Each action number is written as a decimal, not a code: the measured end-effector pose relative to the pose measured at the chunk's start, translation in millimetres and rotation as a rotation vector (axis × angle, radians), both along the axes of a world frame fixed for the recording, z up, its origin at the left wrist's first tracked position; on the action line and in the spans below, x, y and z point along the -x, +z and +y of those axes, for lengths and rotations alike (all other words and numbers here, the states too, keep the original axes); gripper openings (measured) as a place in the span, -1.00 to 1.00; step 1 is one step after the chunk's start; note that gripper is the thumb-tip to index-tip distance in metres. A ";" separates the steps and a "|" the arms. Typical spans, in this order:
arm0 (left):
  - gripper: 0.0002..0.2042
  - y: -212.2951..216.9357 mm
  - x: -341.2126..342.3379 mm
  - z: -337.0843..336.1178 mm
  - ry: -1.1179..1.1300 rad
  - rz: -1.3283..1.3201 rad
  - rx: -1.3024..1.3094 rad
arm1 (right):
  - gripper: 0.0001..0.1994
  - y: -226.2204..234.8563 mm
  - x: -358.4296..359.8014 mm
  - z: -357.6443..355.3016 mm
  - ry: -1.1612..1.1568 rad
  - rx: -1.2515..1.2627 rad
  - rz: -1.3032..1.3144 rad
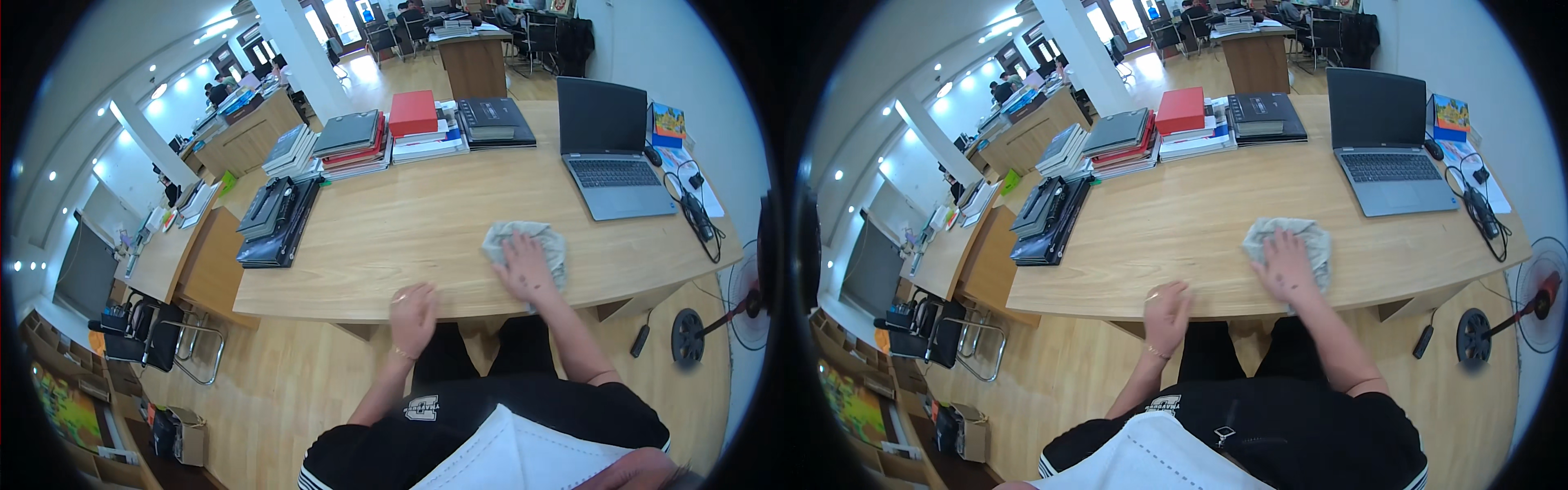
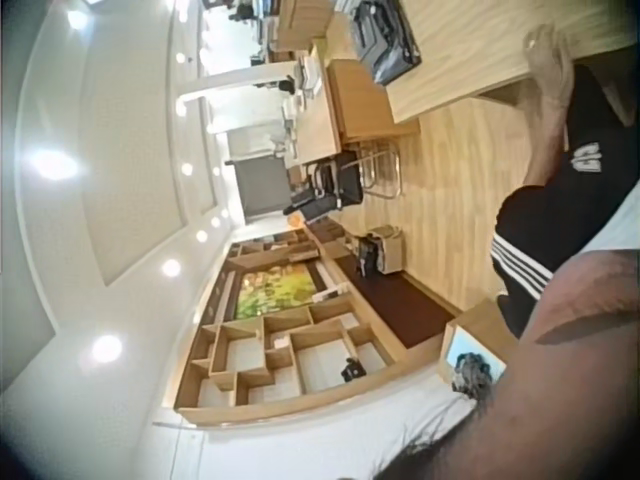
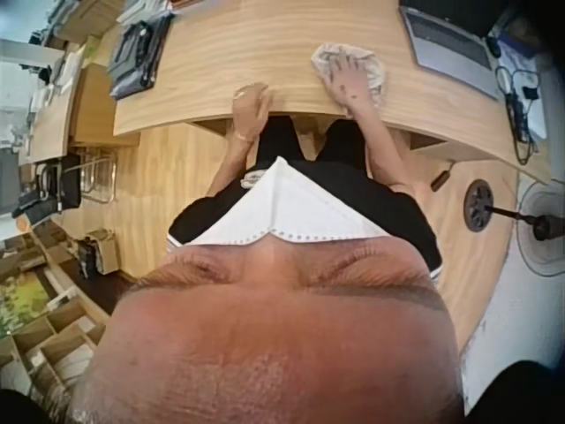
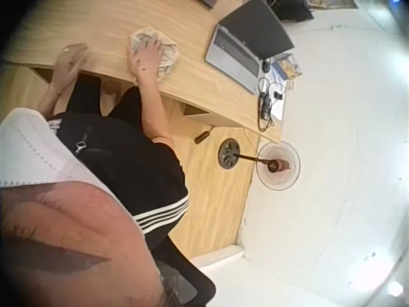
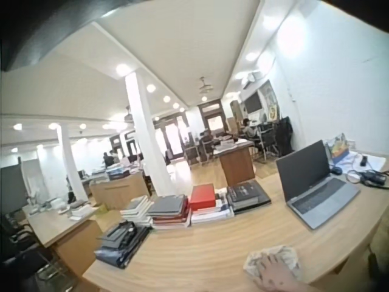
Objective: The person wipes down the desk surface with a rag, unfolds and refolds the rag, wipes the desk again, and walks away holding the rag.
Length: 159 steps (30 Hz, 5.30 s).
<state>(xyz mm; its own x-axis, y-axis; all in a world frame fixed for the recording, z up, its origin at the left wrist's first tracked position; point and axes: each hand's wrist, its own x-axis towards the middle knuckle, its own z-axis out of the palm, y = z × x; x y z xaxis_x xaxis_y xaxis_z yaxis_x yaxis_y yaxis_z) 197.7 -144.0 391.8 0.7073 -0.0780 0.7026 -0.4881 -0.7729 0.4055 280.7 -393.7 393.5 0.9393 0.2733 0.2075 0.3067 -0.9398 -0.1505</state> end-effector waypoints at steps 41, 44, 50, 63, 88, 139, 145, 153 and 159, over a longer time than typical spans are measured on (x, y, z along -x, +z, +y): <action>-0.21 11.8 -67.9 129.1 0.754 0.719 -0.136 | -0.79 -6.5 10.5 -89.7 0.002 -0.826 -0.455; -0.30 9.6 -78.5 34.1 0.498 0.604 -0.405 | -0.79 -5.6 14.3 -89.8 0.022 -0.796 -0.453; -0.39 -11.3 -73.8 -87.4 0.144 0.484 -0.516 | -0.49 5.5 20.2 -44.9 0.185 -0.832 -0.242; -0.56 -4.8 -62.2 4.0 0.191 0.098 0.247 | -0.38 7.6 -15.0 32.3 0.390 -0.135 0.123; -0.49 -12.8 -43.9 78.3 0.653 0.267 -0.403 | -0.43 -29.4 -13.2 -434.6 -0.895 0.103 -0.150; -0.30 -19.6 -24.3 158.6 0.575 0.269 0.179 | -0.42 1.3 -42.1 245.7 1.052 -0.029 0.076; -0.37 -0.9 -34.2 205.2 0.848 0.350 -0.026 | -0.48 17.2 -55.4 116.5 0.770 -0.035 0.170; -0.33 -20.7 -32.9 241.3 0.964 0.322 -0.076 | -0.43 -3.6 -157.8 -3.7 0.146 0.011 0.016; -0.29 -17.0 -36.5 228.4 0.934 0.323 -0.101 | -0.31 -6.7 -205.1 64.1 -0.158 0.079 0.108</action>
<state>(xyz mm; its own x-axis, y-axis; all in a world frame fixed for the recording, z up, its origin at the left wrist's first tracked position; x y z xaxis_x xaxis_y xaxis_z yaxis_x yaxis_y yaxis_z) 234.2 84.4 374.8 0.6713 0.5594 0.4861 0.4569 -0.8288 0.3229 485.8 -329.6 386.9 0.9874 0.1322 0.0869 0.1406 -0.9852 -0.0983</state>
